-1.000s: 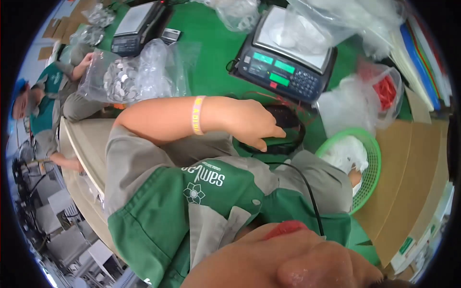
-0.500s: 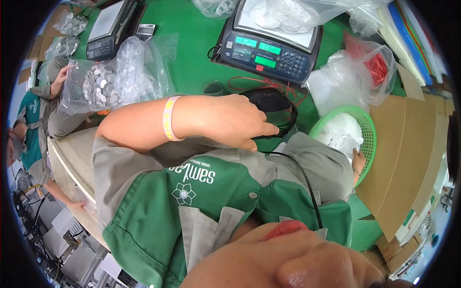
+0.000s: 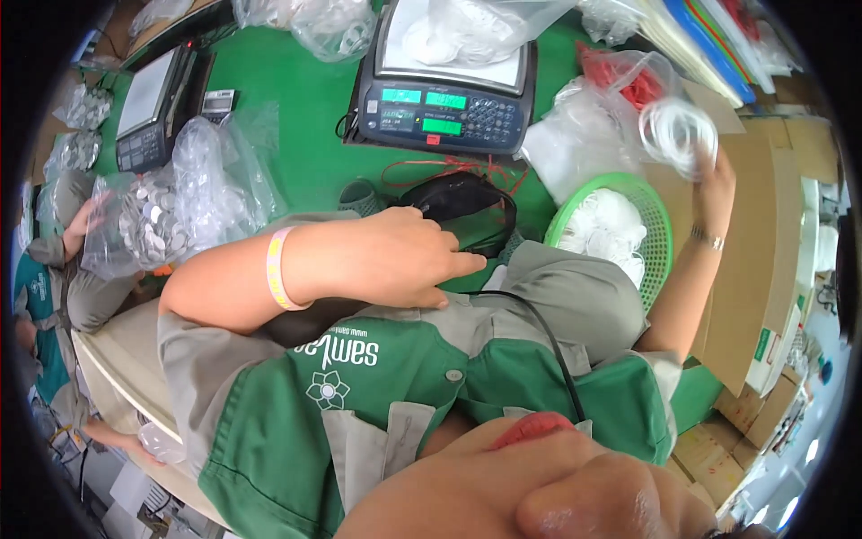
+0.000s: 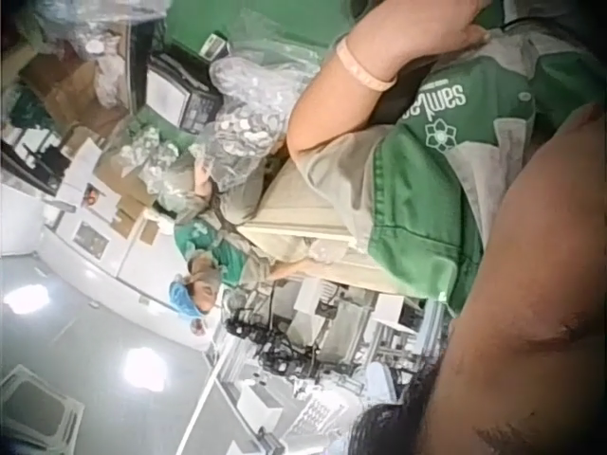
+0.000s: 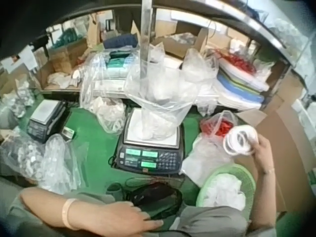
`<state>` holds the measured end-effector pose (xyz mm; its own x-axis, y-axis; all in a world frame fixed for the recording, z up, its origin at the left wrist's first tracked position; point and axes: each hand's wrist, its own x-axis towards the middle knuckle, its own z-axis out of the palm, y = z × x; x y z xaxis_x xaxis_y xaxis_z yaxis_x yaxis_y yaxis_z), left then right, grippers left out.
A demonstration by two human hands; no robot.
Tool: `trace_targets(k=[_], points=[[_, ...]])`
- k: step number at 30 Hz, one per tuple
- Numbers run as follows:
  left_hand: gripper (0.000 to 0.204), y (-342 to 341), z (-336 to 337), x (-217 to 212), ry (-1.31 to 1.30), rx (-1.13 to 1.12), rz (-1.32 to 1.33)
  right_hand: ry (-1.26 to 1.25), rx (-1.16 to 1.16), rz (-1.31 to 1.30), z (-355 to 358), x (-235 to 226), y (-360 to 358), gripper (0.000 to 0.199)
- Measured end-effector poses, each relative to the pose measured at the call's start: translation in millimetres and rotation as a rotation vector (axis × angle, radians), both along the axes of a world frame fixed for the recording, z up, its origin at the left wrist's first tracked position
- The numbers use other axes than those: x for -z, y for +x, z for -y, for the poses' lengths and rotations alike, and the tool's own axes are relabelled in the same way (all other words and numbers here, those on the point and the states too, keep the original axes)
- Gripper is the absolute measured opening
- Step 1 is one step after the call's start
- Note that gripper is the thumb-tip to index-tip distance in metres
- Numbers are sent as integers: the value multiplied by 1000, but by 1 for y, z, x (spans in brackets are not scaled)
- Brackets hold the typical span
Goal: The recorder weighs white plastic rings on an electronic scale and packs them into plastic bags and cardboard boxes.
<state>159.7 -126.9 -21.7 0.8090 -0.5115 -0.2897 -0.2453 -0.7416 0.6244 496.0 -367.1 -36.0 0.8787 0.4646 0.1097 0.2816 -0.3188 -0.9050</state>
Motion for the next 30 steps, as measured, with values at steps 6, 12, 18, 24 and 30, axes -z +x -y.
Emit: trace_targets(k=[6,12,18,24,30], points=[[52,0,1,-2,-8,-18,-23,65,-293,298,-176,-62,13,25],[52,-4,-10,-4,-34,-40,14,-185,-259,434,-277,-54,11,30],[53,-13,-13,-6,-57,-22,25,-264,-279,510,-298,-39,15,33],[53,-18,-15,-9,-76,-27,63,-6,-297,390,-257,-60,-17,26],[52,-22,-12,-7,-53,-37,38,162,-369,-30,-151,-35,-19,19]])
